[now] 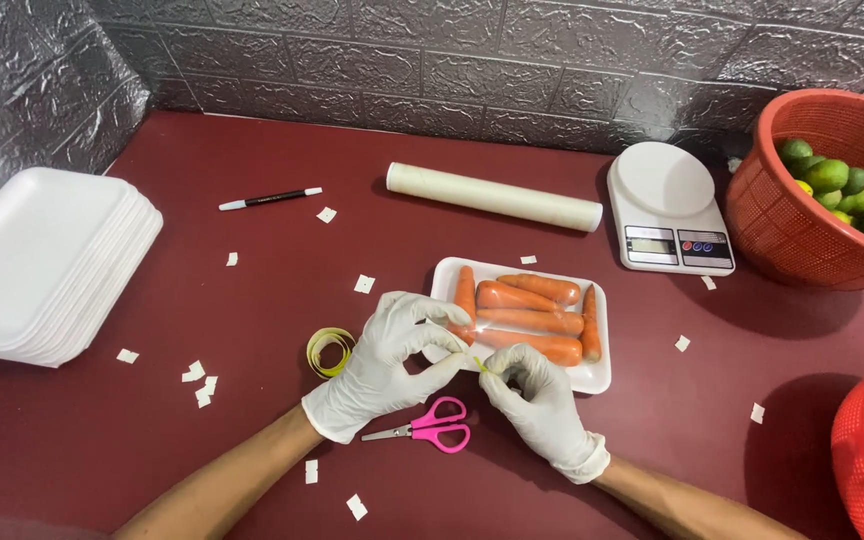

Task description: Wrapping a tray of carrots in plastic film and applying adhesive labels using scissors.

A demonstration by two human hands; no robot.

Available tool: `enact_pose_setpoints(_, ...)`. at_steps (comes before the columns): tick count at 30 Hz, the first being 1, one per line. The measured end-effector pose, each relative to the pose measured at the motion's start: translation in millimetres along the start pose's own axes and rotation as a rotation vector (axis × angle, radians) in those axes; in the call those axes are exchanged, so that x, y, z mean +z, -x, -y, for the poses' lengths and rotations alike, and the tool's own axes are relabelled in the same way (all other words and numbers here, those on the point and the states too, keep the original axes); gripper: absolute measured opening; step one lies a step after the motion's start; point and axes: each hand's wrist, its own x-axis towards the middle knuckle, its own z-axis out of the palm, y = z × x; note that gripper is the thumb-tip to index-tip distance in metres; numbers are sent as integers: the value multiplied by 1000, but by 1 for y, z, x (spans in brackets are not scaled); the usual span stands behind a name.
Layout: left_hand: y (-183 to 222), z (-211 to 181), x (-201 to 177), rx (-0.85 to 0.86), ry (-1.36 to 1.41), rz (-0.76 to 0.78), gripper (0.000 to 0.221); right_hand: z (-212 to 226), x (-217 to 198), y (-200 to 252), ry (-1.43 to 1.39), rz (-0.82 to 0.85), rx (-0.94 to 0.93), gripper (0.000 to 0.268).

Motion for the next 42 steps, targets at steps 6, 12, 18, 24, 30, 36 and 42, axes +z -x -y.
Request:
enact_pose_setpoints(6, 2, 1, 3, -12, 26, 43, 19, 10, 2, -1, -79, 33, 4, 13)
enact_pose_setpoints(12, 3, 3, -1, 0, 0, 87, 23, 1, 0, 0, -22, 30, -15, 13)
enact_pose_setpoints(18, -2, 1, -2, 27, 19, 119, 22, 4, 0, 0, 23, 27, -22, 12)
enact_pose_setpoints(24, 5, 10, 2, -90, 29, 64, 13, 17, 3, 3, 66, 61, -106, 17)
enact_pose_setpoints(30, 6, 16, 5, -402, 54, 1, 11, 25, 6, 7, 256, 392, -558, 14)
enact_pose_setpoints(36, 4, 21, 14, -526, 53, 42, 11, 23, 13, 10, 809, 735, -830, 13)
enact_pose_setpoints(42, -9, 24, 19, -593, -10, 112, 14, 22, 14, 12, 822, 656, -927, 14)
